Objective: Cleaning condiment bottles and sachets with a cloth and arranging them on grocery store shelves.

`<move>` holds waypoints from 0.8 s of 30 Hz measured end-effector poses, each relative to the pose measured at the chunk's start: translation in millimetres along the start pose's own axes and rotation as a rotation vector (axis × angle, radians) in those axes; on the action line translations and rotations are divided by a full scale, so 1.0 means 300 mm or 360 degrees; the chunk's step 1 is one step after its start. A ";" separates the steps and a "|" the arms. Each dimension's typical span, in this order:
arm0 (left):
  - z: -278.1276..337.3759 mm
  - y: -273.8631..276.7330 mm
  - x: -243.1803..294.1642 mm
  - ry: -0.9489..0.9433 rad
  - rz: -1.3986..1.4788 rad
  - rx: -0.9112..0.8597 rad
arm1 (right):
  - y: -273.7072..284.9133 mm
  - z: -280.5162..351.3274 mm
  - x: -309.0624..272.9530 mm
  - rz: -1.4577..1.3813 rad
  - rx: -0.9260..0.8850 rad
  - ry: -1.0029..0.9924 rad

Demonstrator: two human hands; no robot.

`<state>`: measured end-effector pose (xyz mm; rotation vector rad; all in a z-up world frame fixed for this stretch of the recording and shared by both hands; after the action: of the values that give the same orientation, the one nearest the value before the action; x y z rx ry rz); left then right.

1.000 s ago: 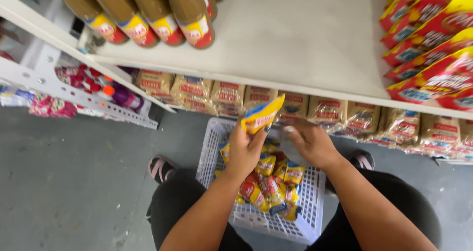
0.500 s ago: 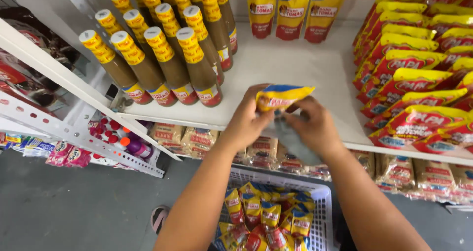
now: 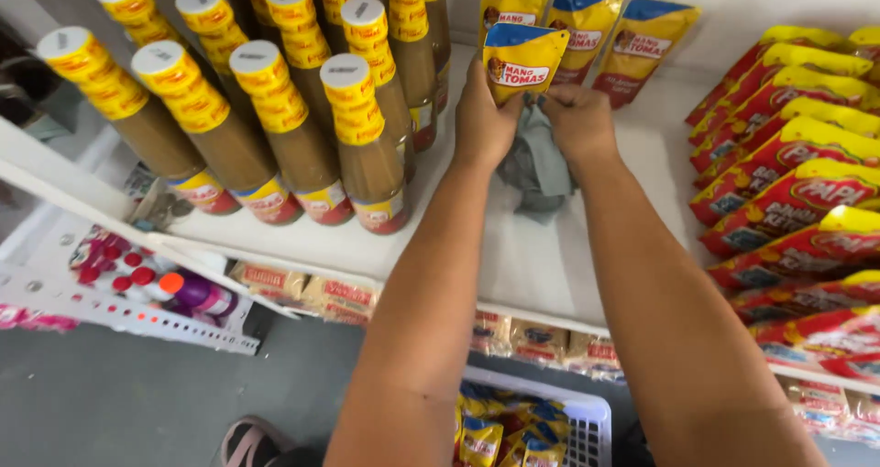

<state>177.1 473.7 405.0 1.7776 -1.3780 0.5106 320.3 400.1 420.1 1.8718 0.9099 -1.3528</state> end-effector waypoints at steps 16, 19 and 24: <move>0.012 -0.146 -0.161 0.0137 -0.0177 0.0165 | -0.102 -0.271 0.230 0.0050 0.0248 0.0012; 0.007 -0.137 -0.156 0.0342 -0.0178 -0.0023 | -0.115 -0.248 0.180 0.0001 0.0200 -0.0032; -0.001 -0.151 -0.171 0.0309 -0.0221 -0.0034 | -0.136 -0.259 0.186 -0.0158 0.0178 0.0022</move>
<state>202.9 508.5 352.0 1.7428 -1.1144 0.5748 339.0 495.1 382.3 1.9445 0.9629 -1.4789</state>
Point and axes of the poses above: each hand's wrist, its own z-axis away from the middle knuckle, its own y-axis out of the back of the hand, x = y × z, the point moved 4 cm from there along -z, towards the middle knuckle, and after that the axes turned 15 degrees about -z, right-handed, at the moved point
